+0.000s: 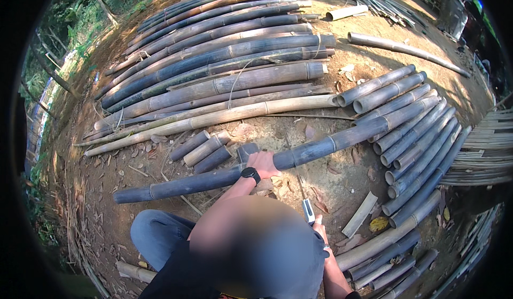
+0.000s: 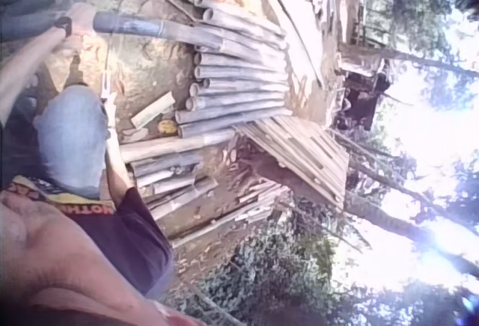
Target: The person saws a bamboo pole using a hand saw and then moves pieces of bamboo on the ground.
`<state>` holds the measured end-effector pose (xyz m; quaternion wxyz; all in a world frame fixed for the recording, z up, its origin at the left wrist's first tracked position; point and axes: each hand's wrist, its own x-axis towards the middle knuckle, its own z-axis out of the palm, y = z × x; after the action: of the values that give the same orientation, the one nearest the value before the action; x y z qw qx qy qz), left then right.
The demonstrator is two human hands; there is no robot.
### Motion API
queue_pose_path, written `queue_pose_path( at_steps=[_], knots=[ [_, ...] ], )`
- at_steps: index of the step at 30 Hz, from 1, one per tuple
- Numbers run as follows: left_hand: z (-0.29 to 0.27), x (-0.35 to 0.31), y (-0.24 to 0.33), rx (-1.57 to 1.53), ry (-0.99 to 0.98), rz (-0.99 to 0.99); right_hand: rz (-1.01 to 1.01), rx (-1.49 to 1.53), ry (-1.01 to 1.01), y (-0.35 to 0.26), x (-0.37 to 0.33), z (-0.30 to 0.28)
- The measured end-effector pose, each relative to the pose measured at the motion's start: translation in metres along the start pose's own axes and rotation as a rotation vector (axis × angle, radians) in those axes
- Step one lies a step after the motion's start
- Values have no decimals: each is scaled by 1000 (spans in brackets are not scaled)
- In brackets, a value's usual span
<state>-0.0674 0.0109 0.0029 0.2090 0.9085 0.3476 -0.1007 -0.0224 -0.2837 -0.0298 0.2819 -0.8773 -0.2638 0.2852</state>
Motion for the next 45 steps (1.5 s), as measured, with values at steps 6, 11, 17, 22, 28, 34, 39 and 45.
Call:
queue_pose_path(
  at_steps=[6, 11, 17, 22, 28, 34, 39, 45],
  knots=[
    [7, -9, -7, -28, 6, -53, -14, 46, -8, -1, -10, -19],
    [15, -4, -16, 55, 103, 13, -8, 49, -30, -3, -25, -58],
    [13, -9, -27, 10, 113, 39, -264, -63, 79, -52, 27, -89],
    [18, -5, -13, 56, 146, 168, -573, -154, 133, -146, 130, -59],
    [29, -15, -36, 24, 130, 110, -490, -643, 20, -199, 179, 86],
    [45, 15, -20, 54, 219, 120, -194, -1147, -18, -180, 196, 146],
    [32, 7, -22, 26, 163, 64, -248, -1237, 4, -209, 170, 143],
    [32, -3, -33, 3, 146, 36, -225, -1515, 801, -185, 160, 192]
  ],
)
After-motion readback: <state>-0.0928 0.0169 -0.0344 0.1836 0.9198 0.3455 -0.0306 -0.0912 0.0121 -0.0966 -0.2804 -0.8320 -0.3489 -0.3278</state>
